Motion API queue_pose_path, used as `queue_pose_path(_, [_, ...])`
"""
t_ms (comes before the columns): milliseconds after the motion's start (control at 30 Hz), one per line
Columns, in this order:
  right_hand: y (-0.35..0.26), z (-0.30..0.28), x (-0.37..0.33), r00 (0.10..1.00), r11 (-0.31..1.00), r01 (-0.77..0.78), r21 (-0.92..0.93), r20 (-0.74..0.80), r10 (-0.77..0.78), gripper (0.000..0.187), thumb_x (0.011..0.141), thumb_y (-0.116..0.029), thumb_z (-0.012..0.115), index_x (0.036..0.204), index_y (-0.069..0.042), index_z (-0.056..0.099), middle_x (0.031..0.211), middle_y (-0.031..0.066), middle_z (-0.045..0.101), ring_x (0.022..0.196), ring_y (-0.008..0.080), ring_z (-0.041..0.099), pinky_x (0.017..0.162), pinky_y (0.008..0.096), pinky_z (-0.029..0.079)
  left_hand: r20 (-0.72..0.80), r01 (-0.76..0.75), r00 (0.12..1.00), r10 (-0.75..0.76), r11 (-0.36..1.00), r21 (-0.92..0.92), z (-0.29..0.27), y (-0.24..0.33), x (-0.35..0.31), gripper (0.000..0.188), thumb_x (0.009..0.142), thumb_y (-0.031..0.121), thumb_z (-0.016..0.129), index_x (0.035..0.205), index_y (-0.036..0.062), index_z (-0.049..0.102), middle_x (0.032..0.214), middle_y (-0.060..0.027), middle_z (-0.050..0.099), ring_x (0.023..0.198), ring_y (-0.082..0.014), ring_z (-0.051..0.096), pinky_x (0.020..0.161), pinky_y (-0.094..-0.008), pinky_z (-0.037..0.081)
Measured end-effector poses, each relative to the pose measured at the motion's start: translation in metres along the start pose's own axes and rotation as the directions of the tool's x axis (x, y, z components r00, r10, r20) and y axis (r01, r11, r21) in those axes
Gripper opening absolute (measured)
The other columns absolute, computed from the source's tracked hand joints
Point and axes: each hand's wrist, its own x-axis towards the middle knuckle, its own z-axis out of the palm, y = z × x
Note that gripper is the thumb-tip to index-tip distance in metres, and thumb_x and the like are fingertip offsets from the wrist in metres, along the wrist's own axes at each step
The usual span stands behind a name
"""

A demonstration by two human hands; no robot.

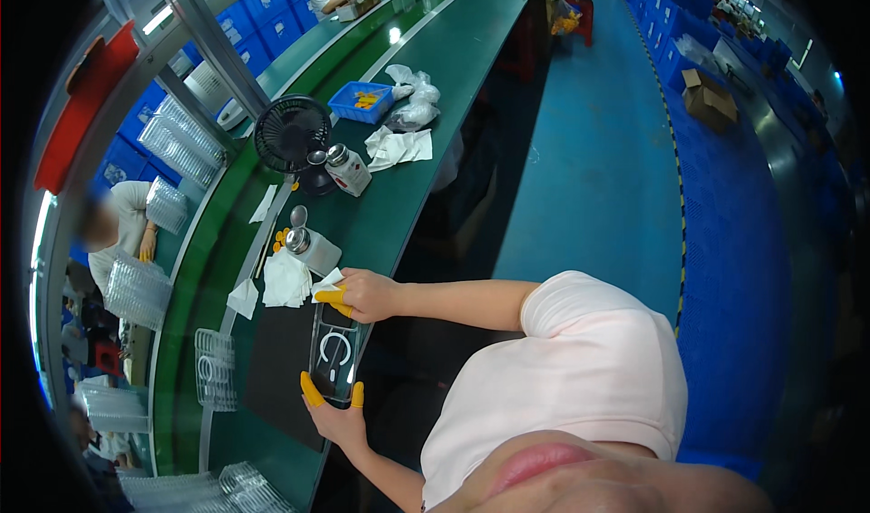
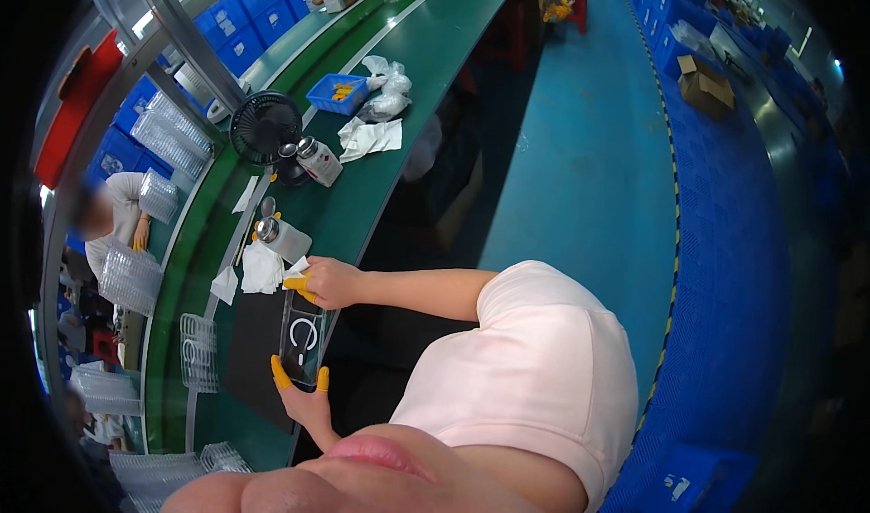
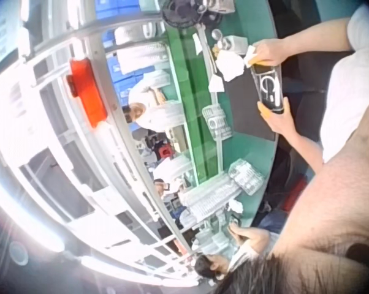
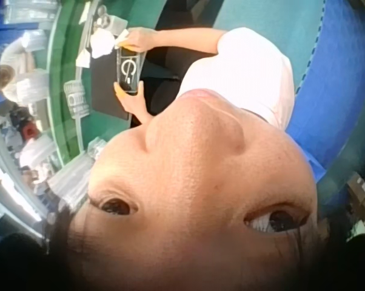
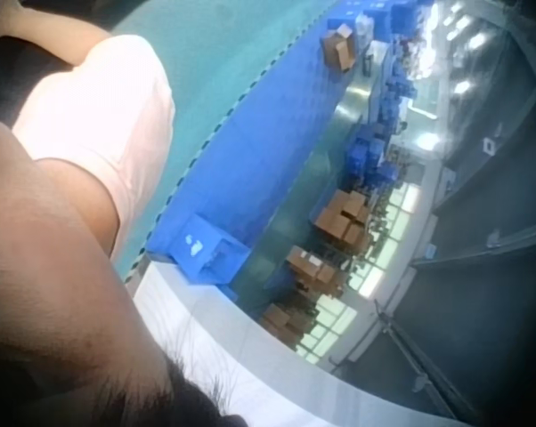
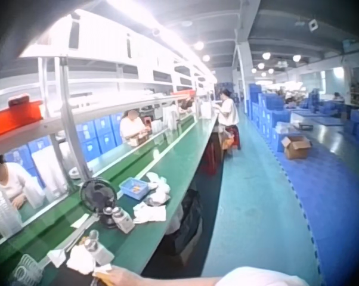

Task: Cleaning the back of transparent phone cases with a cloth and cleaning solution.

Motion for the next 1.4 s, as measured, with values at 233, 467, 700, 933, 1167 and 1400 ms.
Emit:
queue_pose_path(233, [-0.0034,-0.0016,0.0022,1.0,1.0,-0.019,0.018,0.0,0.019,0.008,0.068,-0.01,0.057,0.067,-0.002,0.057,0.058,0.0103,0.054,0.061,0.0239,0.055,0.079,0.0337,0.04,-0.018,-0.01,1.0,0.01,1.0,0.016,0.0011,-0.0014,0.0006,0.087,0.058,0.029,0.078,0.13,0.0085,0.034,0.126,-0.0194,0.042,0.116,-0.0368,0.04,0.093,-0.0413,0.037])
queue_pose_path(467, [-0.0006,0.0022,0.002,1.0,1.0,0.002,0.014,-0.017,-0.002,0.007,0.067,-0.009,0.057,0.066,-0.002,0.057,0.059,0.0107,0.054,0.061,0.0241,0.055,0.077,0.0343,0.04,-0.005,-0.013,1.0,0.013,0.999,0.031,0.0024,-0.0047,0.0016,0.087,0.057,0.03,0.078,0.13,0.009,0.034,0.125,-0.0192,0.043,0.116,-0.0372,0.04,0.093,-0.0419,0.037])
queue_pose_path(700, [-0.0034,-0.0007,0.0018,1.0,1.0,-0.012,0.003,-0.015,0.013,0.007,0.067,-0.009,0.058,0.067,-0.002,0.057,0.059,0.0108,0.054,0.061,0.0239,0.055,0.077,0.034,0.04,-0.016,0.006,1.0,-0.006,1.0,0.018,0.0011,-0.0017,0.0009,0.087,0.057,0.031,0.077,0.13,0.0098,0.035,0.123,-0.0197,0.044,0.116,-0.0374,0.04,0.093,-0.0419,0.038])
queue_pose_path(933, [-0.001,0.0004,0.0005,1.0,1.0,0.002,0.004,-0.028,-0.001,0.008,0.066,-0.009,0.058,0.062,-0.002,0.057,0.057,0.0105,0.054,0.059,0.0238,0.055,0.079,0.0337,0.04,-0.029,-0.021,0.999,0.021,1.0,0.008,0.0015,-0.0019,0.0018,0.086,0.056,0.03,0.078,0.129,0.0087,0.036,0.123,-0.0209,0.044,0.114,-0.0376,0.041,0.092,-0.0419,0.038])
queue_pose_path(1167, [-0.0015,-0.0024,0.0031,1.0,1.0,-0.008,-0.012,0.016,0.008,0.007,0.066,-0.009,0.058,0.069,-0.002,0.058,0.061,0.0101,0.054,0.062,0.0228,0.055,0.076,0.0334,0.04,-0.023,0.004,1.0,-0.004,1.0,-0.015,-0.0021,-0.0001,0.0018,0.087,0.057,0.029,0.078,0.129,0.0081,0.034,0.123,-0.021,0.044,0.115,-0.0383,0.041,0.093,-0.0424,0.038])
queue_pose_path(1400, [-0.0011,-0.0005,0.0011,0.999,1.0,-0.025,0.002,0.031,0.025,0.024,0.068,-0.006,0.057,0.092,-0.002,0.057,0.069,0.0093,0.056,0.067,0.0227,0.055,0.074,0.032,0.04,0.019,0.066,0.998,-0.067,0.997,0.034,-0.0019,0.0027,0.0012,0.088,0.055,0.031,0.078,0.129,0.0091,0.035,0.125,-0.0197,0.043,0.118,-0.0372,0.038,0.095,-0.0411,0.036])
